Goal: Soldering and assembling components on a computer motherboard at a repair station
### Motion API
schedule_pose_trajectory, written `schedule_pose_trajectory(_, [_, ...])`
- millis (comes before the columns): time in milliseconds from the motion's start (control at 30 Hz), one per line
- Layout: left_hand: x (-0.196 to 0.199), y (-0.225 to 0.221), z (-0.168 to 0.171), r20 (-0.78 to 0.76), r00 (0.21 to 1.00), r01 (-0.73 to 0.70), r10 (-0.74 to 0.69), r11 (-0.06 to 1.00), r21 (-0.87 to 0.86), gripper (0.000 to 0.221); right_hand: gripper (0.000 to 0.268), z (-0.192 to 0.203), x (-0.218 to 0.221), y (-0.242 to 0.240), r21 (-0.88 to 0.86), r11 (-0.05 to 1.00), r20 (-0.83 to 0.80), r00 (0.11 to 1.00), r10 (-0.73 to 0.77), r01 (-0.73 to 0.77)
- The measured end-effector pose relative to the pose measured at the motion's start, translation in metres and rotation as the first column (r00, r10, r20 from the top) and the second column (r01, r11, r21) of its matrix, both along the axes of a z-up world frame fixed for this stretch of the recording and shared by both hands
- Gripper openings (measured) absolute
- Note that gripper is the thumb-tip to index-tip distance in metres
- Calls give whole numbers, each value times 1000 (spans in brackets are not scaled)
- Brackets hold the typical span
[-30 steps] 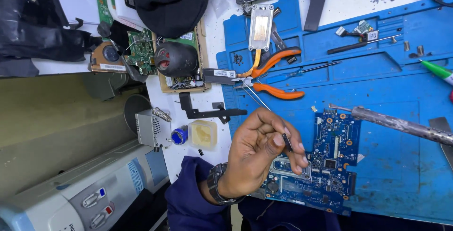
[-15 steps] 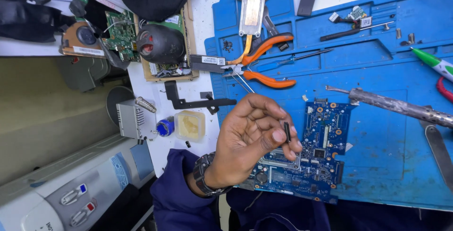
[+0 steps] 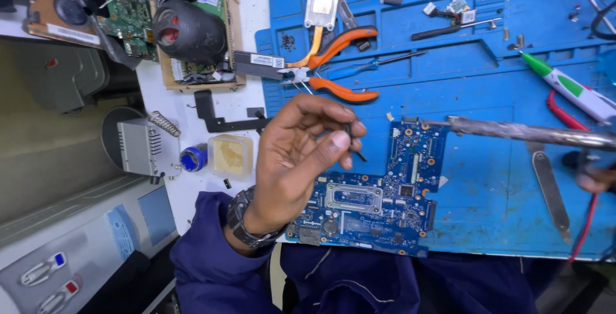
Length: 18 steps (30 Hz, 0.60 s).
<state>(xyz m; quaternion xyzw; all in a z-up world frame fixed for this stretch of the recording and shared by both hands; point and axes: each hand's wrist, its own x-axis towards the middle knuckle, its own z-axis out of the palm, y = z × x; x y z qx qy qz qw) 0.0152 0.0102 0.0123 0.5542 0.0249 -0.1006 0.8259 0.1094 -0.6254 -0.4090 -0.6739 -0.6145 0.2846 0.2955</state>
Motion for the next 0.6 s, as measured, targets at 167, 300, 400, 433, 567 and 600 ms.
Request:
schedule_pose_trajectory(167, [0,-1,-1,40,998,-46,43,996,77,15,52,396,-64,266,-18,480,-47,479,-877,877])
schedule_pose_trajectory(300, [2,0,0,73,996,-56,46,989,140,17,43,427,-54,292,62,613,127,603,-787,787])
schedule_pose_trajectory(400, [3,1,-1,74,996,-63,54,991,118,21,36,429,-54,299,69,563,137,551,-823,824])
schedule_pose_trajectory(433, [4,1,-1,62,996,-77,70,991,111,24,35,428,-53,301,93,549,155,533,-832,831])
schedule_pose_trajectory(567, [6,0,0,57,994,-102,97,991,88,21,28,413,-54,297,193,532,163,507,-846,825])
schedule_pose_trajectory(600, [6,0,0,64,994,-99,93,990,98,20,28,408,-54,298,250,534,168,507,-845,807])
